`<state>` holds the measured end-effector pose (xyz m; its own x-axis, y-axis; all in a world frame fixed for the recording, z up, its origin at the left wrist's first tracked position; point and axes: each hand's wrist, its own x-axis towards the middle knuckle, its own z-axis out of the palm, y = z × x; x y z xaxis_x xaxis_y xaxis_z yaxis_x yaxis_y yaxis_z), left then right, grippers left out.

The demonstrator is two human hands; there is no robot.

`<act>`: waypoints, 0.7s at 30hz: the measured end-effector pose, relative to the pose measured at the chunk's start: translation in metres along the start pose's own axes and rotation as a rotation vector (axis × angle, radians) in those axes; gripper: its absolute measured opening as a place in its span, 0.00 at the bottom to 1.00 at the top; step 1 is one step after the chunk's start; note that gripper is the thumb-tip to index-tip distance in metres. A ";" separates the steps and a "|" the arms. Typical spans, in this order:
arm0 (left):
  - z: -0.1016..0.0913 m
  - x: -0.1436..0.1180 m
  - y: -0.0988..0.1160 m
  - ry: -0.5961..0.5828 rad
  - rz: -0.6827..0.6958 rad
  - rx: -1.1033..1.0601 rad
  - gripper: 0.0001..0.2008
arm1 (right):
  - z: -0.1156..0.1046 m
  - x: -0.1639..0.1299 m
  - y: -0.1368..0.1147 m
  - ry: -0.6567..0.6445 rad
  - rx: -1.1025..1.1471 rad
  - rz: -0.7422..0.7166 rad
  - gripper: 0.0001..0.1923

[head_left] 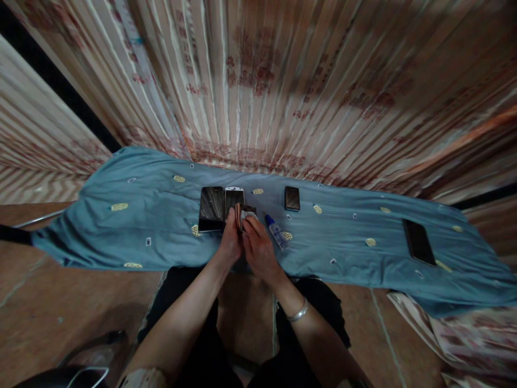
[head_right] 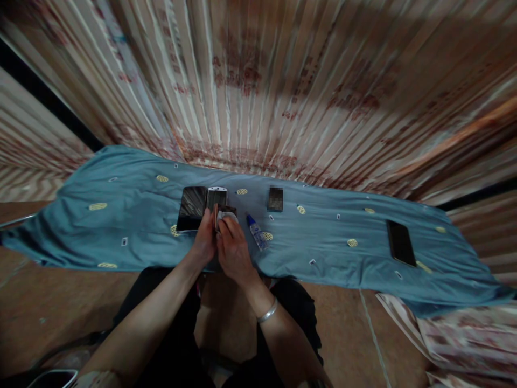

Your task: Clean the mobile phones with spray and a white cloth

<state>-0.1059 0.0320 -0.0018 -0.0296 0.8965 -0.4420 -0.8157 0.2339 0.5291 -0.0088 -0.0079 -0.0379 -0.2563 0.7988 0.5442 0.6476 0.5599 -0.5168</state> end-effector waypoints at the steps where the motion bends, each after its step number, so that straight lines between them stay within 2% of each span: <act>1: 0.000 0.000 -0.001 0.001 -0.002 0.001 0.14 | 0.000 0.000 0.000 0.005 -0.005 0.006 0.24; 13: -0.001 0.004 0.011 -0.019 -0.020 -0.010 0.20 | 0.000 -0.001 -0.007 -0.027 0.037 -0.046 0.24; 21: 0.003 0.000 0.017 -0.051 -0.039 -0.074 0.22 | -0.003 0.000 -0.001 -0.024 -0.021 -0.046 0.23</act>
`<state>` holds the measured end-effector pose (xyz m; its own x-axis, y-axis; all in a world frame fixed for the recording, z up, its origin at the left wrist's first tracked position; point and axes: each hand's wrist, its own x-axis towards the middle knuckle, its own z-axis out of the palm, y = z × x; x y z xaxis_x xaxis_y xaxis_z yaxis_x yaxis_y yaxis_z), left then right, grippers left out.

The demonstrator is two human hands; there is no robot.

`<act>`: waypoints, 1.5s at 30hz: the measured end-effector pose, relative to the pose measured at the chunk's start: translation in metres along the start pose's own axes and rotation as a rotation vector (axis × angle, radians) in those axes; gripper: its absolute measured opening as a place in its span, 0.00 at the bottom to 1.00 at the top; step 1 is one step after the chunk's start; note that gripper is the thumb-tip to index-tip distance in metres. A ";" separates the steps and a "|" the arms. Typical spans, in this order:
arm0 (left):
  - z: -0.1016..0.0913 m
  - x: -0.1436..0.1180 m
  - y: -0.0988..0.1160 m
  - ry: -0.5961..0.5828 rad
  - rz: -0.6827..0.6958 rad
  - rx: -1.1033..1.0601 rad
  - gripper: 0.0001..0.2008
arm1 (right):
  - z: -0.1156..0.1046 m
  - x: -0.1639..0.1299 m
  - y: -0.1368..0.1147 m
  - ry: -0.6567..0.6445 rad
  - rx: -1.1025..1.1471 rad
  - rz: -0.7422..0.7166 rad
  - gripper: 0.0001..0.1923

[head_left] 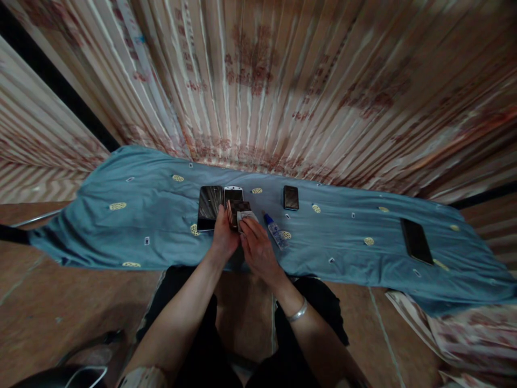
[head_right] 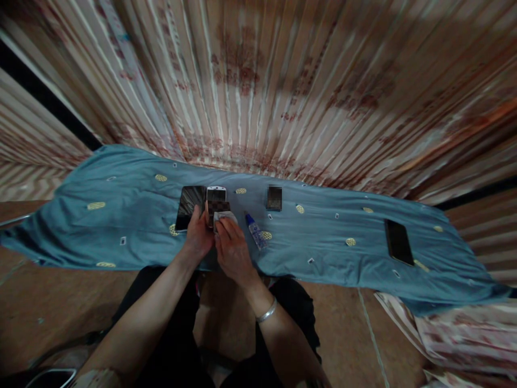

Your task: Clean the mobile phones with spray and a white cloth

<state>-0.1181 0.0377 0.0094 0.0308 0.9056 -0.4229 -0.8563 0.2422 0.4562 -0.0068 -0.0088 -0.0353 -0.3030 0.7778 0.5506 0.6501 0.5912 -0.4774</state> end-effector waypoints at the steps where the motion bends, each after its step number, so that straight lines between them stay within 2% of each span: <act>1: 0.001 -0.001 0.001 -0.003 0.002 -0.005 0.23 | 0.000 0.000 0.001 0.003 -0.008 0.006 0.23; 8: 0.000 -0.002 0.004 -0.011 0.027 -0.003 0.18 | 0.004 -0.005 0.007 0.022 -0.033 0.075 0.25; 17: -0.001 -0.003 -0.003 -0.027 -0.039 0.040 0.24 | 0.007 0.000 0.016 0.078 -0.034 0.105 0.25; 23: -0.003 -0.005 -0.011 -0.032 -0.107 0.044 0.21 | -0.001 0.008 0.023 0.081 0.021 0.196 0.25; 28: -0.003 -0.007 -0.019 -0.014 -0.122 0.119 0.20 | -0.009 0.013 0.027 0.106 0.031 0.209 0.26; 34: -0.010 -0.004 -0.028 0.018 -0.059 0.213 0.15 | -0.014 0.016 0.026 0.081 0.058 0.163 0.25; 41: -0.012 -0.005 -0.034 -0.085 0.079 0.352 0.11 | -0.025 0.019 0.021 0.084 0.104 0.149 0.24; 45: -0.014 -0.005 -0.034 -0.085 0.049 0.395 0.14 | -0.025 0.018 0.023 0.087 0.096 0.162 0.24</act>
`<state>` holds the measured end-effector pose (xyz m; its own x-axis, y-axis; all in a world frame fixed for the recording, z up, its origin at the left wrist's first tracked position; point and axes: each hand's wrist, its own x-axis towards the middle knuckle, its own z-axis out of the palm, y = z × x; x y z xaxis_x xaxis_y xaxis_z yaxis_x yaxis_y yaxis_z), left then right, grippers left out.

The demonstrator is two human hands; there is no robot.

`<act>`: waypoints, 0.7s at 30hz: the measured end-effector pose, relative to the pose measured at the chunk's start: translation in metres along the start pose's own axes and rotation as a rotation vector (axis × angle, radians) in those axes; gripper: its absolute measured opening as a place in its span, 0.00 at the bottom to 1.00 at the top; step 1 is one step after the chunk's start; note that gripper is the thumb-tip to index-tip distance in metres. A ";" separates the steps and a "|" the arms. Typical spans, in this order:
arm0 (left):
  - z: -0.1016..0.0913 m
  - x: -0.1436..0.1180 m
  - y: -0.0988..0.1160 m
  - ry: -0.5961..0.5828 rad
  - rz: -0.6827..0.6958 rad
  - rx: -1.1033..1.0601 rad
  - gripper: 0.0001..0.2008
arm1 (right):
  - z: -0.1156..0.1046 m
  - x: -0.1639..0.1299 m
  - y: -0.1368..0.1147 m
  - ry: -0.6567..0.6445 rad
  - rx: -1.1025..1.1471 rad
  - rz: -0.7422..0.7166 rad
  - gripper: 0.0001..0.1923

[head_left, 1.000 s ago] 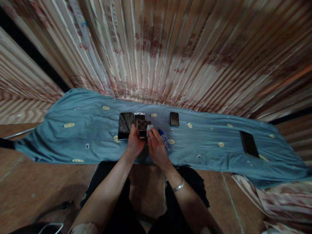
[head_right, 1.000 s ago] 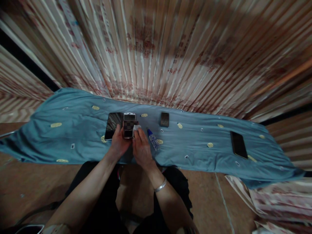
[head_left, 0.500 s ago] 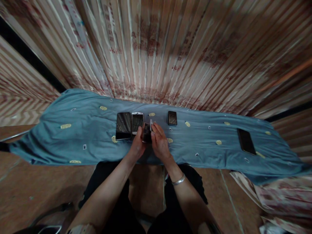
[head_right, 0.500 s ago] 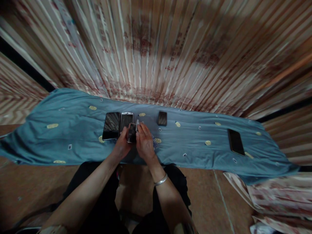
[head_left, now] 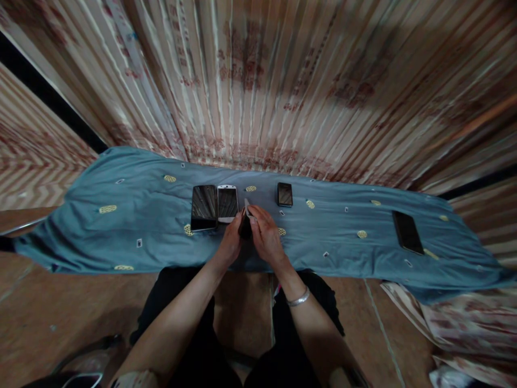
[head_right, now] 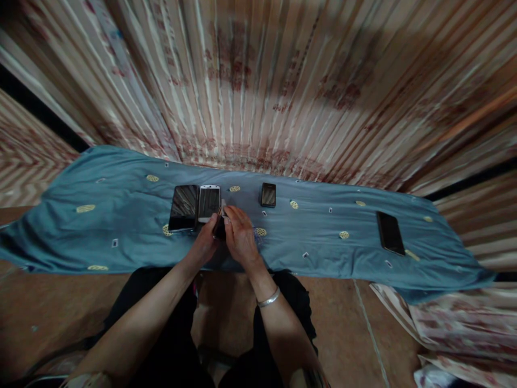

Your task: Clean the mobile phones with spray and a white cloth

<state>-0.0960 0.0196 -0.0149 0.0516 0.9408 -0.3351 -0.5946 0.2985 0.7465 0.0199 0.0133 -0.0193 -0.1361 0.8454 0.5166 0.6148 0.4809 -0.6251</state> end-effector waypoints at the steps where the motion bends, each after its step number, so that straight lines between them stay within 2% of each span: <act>1: -0.001 0.000 0.000 -0.002 -0.009 -0.001 0.14 | 0.001 0.000 0.002 0.005 -0.005 0.009 0.24; 8: -0.008 0.005 0.001 0.013 -0.003 0.010 0.19 | 0.002 -0.001 0.014 0.032 -0.034 0.053 0.25; 14: -0.006 0.003 -0.008 -0.037 0.045 0.074 0.22 | 0.000 -0.001 0.004 0.002 0.021 0.035 0.25; 21: -0.003 -0.001 -0.006 -0.009 -0.020 0.018 0.14 | 0.001 0.000 0.002 -0.004 0.040 0.034 0.25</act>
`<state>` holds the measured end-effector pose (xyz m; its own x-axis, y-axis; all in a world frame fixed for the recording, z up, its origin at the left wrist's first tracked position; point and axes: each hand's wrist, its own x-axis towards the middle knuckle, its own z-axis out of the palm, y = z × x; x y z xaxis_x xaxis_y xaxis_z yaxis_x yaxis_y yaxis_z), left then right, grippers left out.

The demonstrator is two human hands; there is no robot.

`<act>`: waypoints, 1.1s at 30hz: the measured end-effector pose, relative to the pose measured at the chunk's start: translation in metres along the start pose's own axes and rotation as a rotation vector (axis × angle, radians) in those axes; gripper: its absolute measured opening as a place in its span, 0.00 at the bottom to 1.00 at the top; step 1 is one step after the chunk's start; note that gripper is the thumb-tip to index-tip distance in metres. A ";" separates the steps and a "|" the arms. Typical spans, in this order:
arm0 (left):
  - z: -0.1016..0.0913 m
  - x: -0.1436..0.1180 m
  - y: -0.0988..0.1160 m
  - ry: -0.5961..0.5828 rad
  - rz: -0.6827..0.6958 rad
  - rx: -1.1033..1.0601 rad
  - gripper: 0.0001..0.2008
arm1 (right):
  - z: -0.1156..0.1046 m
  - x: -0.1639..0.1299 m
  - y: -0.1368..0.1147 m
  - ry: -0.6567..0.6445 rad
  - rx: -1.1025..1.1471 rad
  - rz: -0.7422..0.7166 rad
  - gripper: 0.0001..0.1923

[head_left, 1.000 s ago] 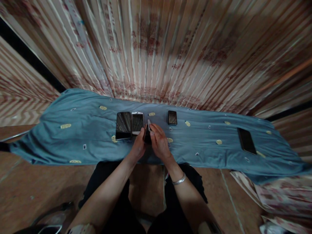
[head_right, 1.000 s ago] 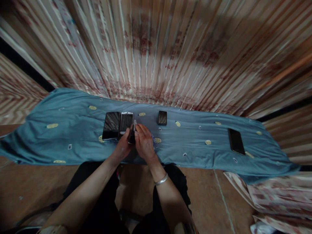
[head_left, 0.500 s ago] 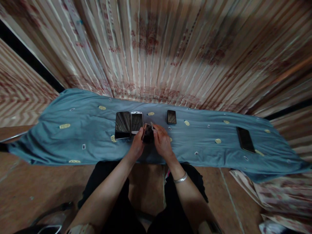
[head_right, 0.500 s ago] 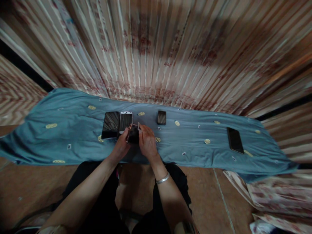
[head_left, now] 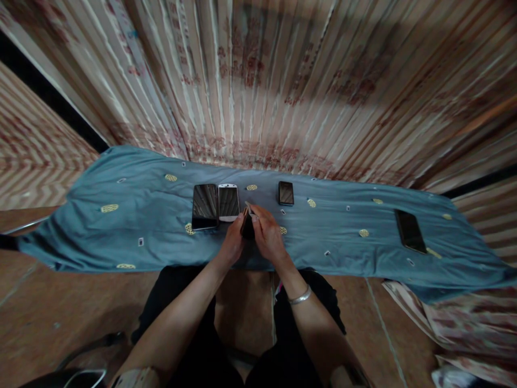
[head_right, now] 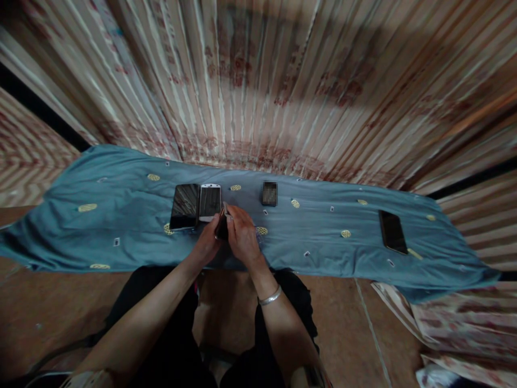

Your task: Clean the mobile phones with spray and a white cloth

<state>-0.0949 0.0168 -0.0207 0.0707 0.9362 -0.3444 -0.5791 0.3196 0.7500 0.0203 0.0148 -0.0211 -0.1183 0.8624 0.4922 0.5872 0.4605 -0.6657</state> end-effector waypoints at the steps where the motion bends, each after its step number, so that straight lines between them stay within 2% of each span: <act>1: 0.000 0.000 0.001 0.010 -0.015 -0.014 0.13 | 0.001 0.000 0.002 0.006 -0.012 0.016 0.25; 8: -0.001 0.002 0.011 0.037 -0.097 -0.121 0.15 | 0.002 -0.001 0.016 0.062 0.013 0.140 0.23; 15: 0.007 0.000 0.019 0.052 -0.129 -0.228 0.19 | 0.007 -0.002 0.013 0.089 0.110 0.249 0.27; 22: 0.007 0.000 0.028 0.126 -0.196 -0.288 0.21 | 0.013 -0.006 0.006 0.084 0.127 0.207 0.26; 27: -0.001 0.007 0.030 0.143 -0.151 -0.296 0.21 | 0.014 -0.011 0.004 0.053 0.108 0.163 0.24; 33: -0.006 0.011 0.030 0.109 -0.127 -0.279 0.21 | 0.013 -0.012 0.003 0.052 0.109 0.179 0.22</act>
<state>-0.1158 0.0355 -0.0055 0.0778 0.8653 -0.4951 -0.7725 0.3663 0.5187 0.0137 0.0086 -0.0364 0.0232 0.9220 0.3866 0.5046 0.3230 -0.8007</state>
